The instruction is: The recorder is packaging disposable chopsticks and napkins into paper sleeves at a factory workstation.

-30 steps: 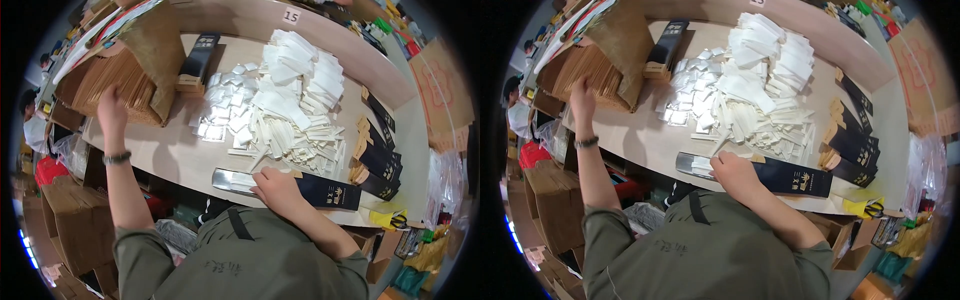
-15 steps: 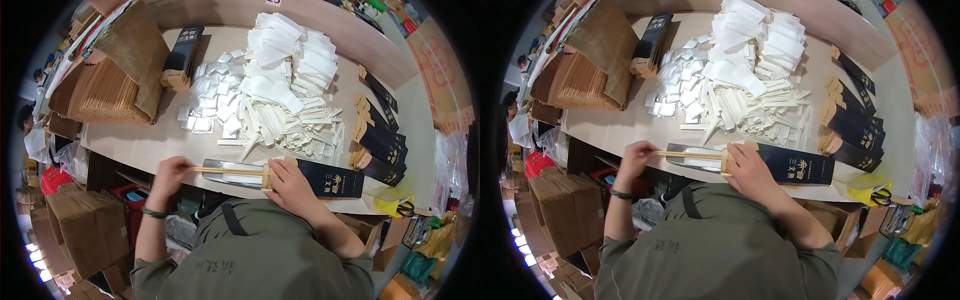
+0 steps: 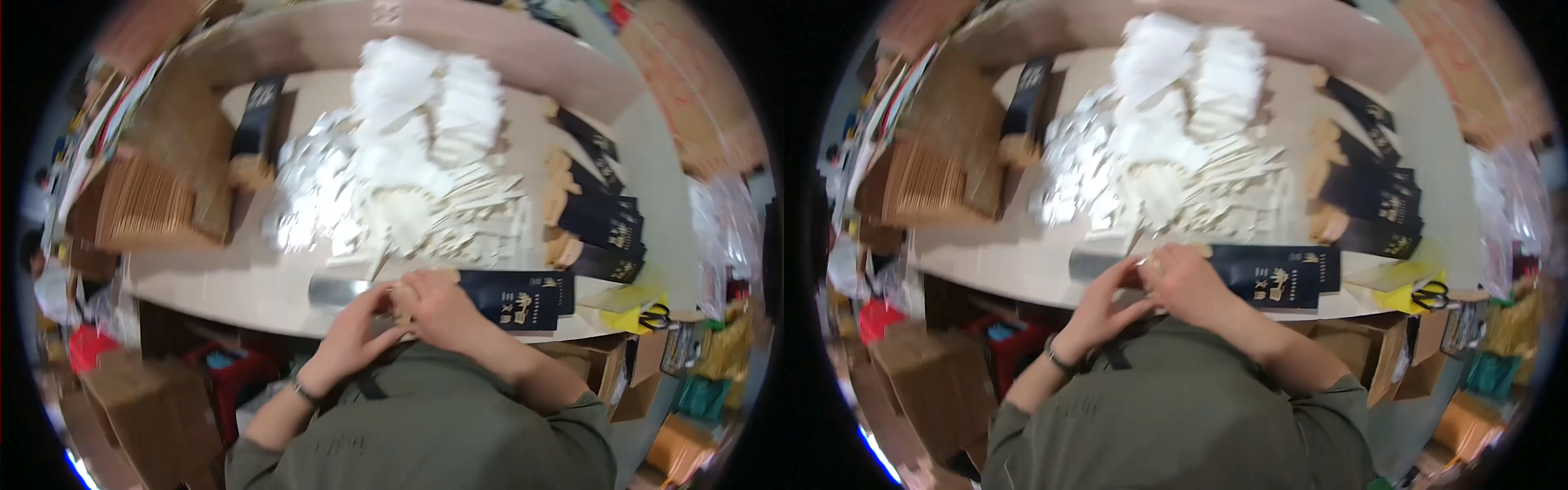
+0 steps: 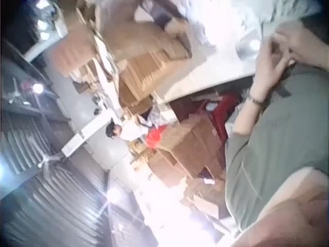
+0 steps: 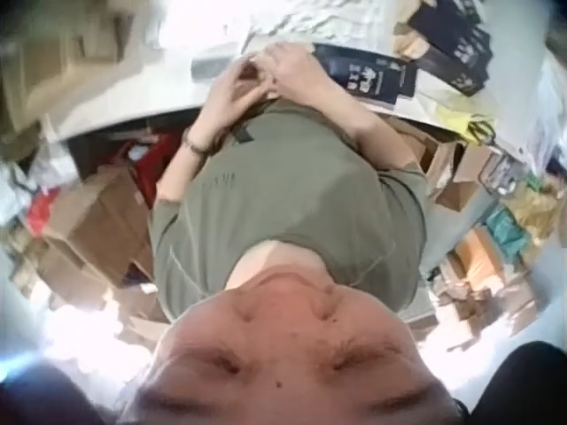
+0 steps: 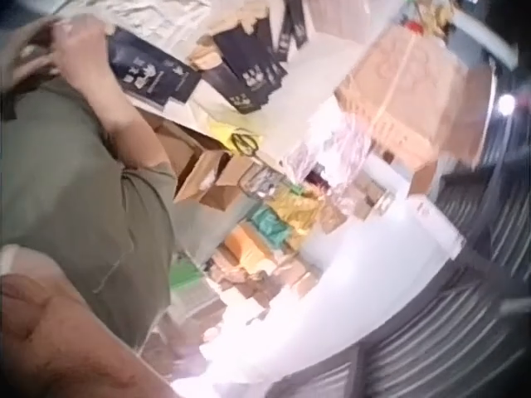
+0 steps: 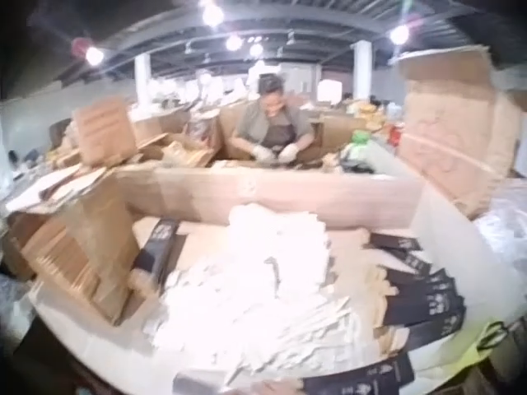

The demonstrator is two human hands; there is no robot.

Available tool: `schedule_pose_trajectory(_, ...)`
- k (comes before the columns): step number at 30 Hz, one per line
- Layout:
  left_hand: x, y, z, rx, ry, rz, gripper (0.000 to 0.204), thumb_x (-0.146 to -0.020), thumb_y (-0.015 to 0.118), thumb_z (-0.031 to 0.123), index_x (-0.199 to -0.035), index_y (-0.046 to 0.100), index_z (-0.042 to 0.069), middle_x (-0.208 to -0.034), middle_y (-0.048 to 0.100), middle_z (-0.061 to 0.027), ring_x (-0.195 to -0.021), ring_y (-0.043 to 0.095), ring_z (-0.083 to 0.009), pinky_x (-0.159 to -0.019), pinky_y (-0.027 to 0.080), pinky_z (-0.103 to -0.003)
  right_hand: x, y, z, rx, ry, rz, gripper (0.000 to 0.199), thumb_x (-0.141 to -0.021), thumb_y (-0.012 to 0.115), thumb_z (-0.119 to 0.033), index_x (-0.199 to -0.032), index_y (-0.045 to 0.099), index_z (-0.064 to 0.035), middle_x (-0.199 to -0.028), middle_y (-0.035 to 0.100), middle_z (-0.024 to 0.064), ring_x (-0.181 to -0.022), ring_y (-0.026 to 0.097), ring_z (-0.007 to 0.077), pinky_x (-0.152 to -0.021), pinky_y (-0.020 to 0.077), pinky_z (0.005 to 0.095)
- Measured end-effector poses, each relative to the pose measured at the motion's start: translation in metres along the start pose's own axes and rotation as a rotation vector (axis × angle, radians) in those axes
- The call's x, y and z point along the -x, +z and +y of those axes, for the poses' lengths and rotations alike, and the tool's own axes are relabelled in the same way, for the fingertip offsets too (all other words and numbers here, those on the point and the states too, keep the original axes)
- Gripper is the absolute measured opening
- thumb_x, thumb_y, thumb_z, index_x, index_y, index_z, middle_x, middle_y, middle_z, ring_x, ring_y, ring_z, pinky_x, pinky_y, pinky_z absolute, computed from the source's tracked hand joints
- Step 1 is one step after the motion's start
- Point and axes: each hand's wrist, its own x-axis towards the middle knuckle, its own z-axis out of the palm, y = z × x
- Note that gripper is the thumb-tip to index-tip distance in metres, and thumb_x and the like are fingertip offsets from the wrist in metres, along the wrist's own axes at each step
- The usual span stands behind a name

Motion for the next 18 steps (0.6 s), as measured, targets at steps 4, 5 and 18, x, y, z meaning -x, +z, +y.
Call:
schedule_pose_trajectory(4,0.001,-0.038,-0.014,-0.900,0.297,0.166,0.071,-0.057,0.088,0.023,-0.120,0.058,0.008,-0.103,0.059,-0.0126,-0.095,0.057,-0.0324,-0.083,0.046,-0.043,-0.009,-0.002,0.003,-0.065,-0.243,0.140,0.030,-0.070,0.073,-0.019,-0.098,0.067,-0.0151,-0.099,0.062,0.0153,-0.086,0.063,0.0369,-0.075,0.0521,0.0449)
schedule_pose_trajectory(5,-0.001,-0.042,-0.029,-0.937,0.221,0.092,0.057,-0.053,0.087,0.019,-0.102,0.060,0.009,-0.087,0.059,-0.0092,-0.082,0.059,-0.0317,-0.072,0.047,-0.041,-0.007,-0.018,0.007,-0.045,-0.224,0.146,0.030,-0.070,0.073,-0.019,-0.098,0.067,-0.0151,-0.099,0.062,0.0153,-0.086,0.063,0.0369,-0.075,0.0521,0.0449)
schedule_pose_trajectory(18,0.013,-0.054,-0.080,-0.720,0.012,0.453,0.056,-0.062,0.084,0.025,-0.108,0.061,0.002,-0.088,0.063,-0.0149,-0.079,0.062,-0.0351,-0.072,0.051,-0.041,0.105,-0.229,0.144,0.591,1.056,-0.527,0.141,-0.056,0.094,-0.027,-0.156,-0.002,-0.0052,-0.149,0.024,0.0423,-0.122,0.052,0.0510,-0.101,0.0485,0.0448)
